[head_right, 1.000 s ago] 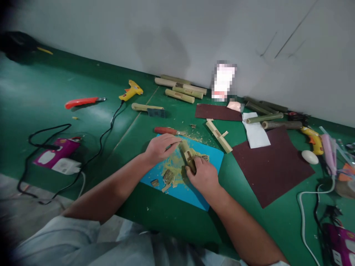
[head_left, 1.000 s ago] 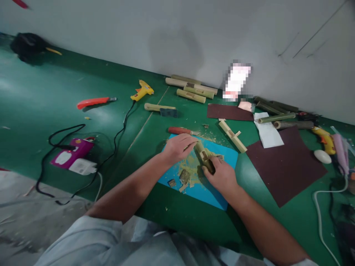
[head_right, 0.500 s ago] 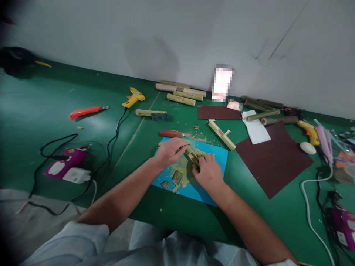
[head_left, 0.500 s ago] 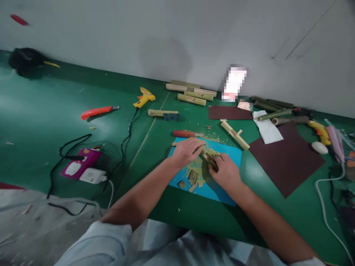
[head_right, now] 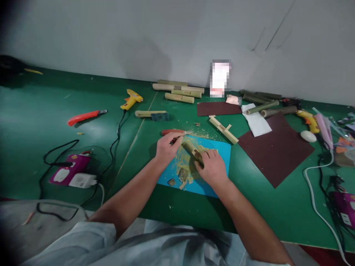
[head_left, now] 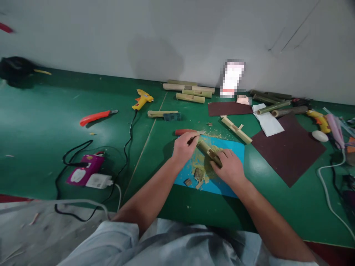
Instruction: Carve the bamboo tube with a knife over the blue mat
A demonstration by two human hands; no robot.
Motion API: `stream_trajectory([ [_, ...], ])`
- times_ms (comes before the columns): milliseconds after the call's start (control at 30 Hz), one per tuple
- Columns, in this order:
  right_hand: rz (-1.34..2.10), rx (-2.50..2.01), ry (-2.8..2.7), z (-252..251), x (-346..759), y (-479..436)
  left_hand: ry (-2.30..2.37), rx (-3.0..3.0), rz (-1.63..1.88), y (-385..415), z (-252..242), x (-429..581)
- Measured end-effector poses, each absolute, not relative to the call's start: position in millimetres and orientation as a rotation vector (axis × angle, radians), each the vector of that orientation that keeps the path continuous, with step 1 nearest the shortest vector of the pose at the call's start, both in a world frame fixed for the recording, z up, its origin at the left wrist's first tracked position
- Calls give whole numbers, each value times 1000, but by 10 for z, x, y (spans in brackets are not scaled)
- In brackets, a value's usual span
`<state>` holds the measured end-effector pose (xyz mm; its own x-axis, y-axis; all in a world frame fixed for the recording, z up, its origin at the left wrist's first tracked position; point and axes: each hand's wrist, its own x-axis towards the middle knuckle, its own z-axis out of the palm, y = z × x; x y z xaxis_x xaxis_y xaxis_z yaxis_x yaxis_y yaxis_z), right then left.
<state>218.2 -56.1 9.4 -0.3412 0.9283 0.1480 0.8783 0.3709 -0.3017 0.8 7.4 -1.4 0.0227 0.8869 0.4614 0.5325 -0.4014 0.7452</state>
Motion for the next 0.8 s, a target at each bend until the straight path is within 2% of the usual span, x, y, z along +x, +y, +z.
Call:
stream_trajectory([
  [400, 206, -1512, -2309, 66, 2166, -573, 1452, 2084, 1290, 54, -20, 15],
  [800, 173, -1513, -2338, 3, 2162, -574, 1487, 1833, 1339, 135, -178, -15],
])
